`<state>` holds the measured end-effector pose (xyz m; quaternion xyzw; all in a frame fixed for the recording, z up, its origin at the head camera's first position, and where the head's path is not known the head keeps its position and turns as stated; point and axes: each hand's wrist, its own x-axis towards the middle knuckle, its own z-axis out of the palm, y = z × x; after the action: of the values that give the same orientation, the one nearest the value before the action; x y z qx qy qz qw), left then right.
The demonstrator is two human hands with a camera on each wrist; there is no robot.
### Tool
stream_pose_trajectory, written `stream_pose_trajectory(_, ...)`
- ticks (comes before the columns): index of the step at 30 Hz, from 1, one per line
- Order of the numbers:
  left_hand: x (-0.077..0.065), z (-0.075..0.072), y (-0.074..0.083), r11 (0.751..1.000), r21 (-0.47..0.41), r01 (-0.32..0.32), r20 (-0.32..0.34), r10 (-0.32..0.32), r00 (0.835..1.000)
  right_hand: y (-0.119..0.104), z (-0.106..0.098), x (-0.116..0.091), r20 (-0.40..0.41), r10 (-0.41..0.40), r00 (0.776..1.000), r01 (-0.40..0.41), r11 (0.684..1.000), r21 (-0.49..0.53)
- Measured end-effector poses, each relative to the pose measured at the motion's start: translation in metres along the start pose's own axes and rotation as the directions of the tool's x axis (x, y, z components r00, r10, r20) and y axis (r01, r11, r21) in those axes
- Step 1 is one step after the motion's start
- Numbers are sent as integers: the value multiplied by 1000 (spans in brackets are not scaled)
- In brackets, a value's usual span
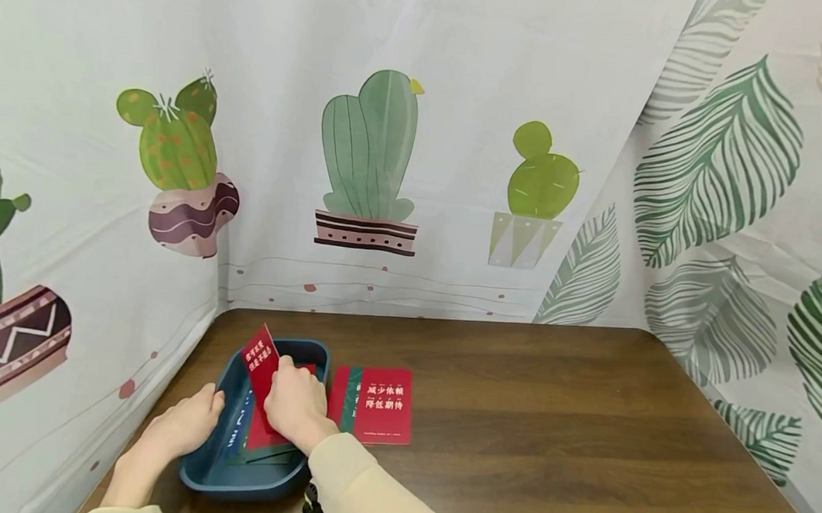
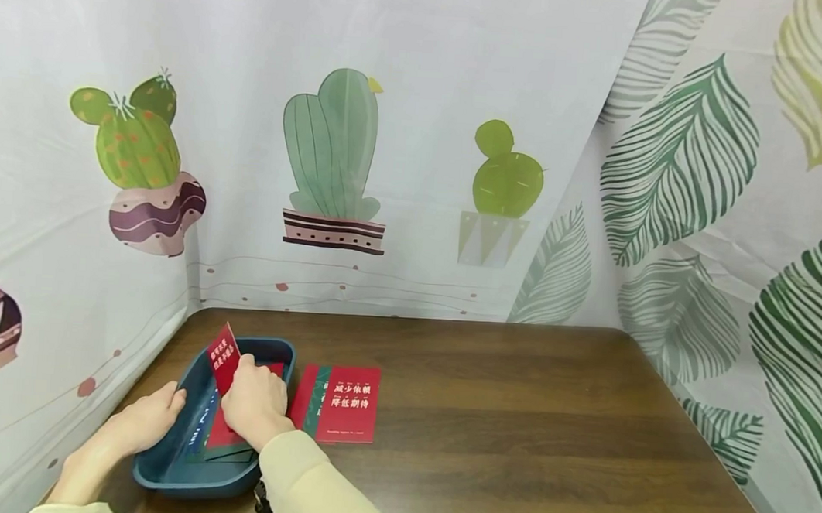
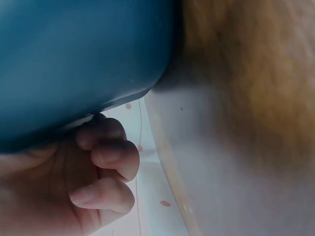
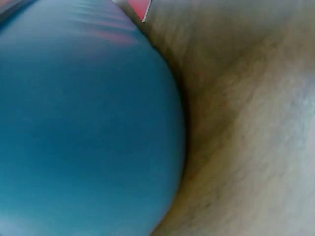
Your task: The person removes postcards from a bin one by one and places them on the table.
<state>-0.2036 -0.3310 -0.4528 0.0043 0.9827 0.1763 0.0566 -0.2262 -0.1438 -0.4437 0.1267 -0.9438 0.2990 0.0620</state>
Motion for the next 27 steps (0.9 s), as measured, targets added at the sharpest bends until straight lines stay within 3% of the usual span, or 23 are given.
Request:
stream_pose_trajectory(4, 2, 1, 0, 1000, 14, -2, -1, 2, 1000, 6, -11, 0, -21, 6, 1000, -2, 974, 225)
stream_pose_trajectory(7, 3, 1, -1, 1000, 23, 1, 0, -1, 1000, 13, -26, 0, -71, 15, 997, 16, 910, 414)
stream_pose_trajectory(11, 5, 0, -1, 1000, 26, 16, 10, -16, 1000, 25, -53, 0, -150, 59, 987, 36, 826, 562)
stream_pose_trajectory(14, 6, -1, -2, 1000, 27, 17, 13, -17, 1000, 38, -75, -2, -172, 67, 983, 52, 794, 606)
stream_pose_trajectory(19, 4, -2, -2, 999, 30, 26, 9, -26, 1000, 64, -101, -8, -130, 24, 991, 64, 774, 630)
stream_pose_trajectory(24, 4, -1, -2, 999, 25, 29, 14, -29, 999, 92, -115, -16, -79, 68, 995, 2, 747, 665)
stream_pose_trajectory(27, 3, -1, -1, 999, 25, 23, 11, -23, 1000, 107, -120, -21, -48, 129, 990, -68, 762, 644)
